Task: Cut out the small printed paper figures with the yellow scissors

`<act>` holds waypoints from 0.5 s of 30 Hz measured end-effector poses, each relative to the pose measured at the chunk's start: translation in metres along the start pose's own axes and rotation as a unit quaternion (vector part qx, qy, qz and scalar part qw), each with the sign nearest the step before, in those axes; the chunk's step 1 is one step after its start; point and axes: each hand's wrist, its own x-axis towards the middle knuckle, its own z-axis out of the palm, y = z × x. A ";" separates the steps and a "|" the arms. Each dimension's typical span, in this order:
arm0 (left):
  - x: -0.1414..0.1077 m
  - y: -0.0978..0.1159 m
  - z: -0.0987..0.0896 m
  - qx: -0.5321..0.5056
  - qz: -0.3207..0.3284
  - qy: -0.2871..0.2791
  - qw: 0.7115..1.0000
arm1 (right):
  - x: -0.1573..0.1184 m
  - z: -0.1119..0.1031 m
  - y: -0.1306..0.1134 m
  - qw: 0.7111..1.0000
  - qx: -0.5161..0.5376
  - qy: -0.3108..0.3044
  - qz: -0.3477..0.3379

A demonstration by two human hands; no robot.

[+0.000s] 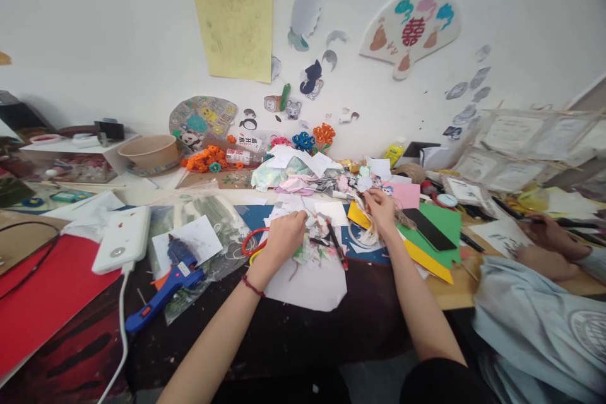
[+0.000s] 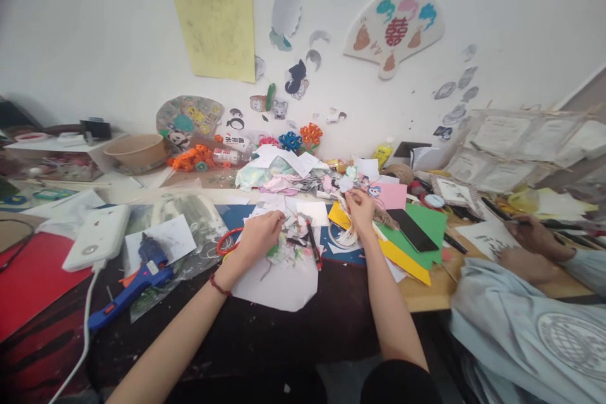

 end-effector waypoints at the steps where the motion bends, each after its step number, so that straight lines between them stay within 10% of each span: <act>1: 0.000 0.000 0.001 -0.004 -0.001 0.000 1.000 | -0.001 0.000 0.001 1.000 -0.004 -0.006 0.010; 15: -0.004 0.006 0.005 -0.016 -0.018 0.015 1.000 | 0.000 -0.013 0.004 0.996 0.032 0.043 0.075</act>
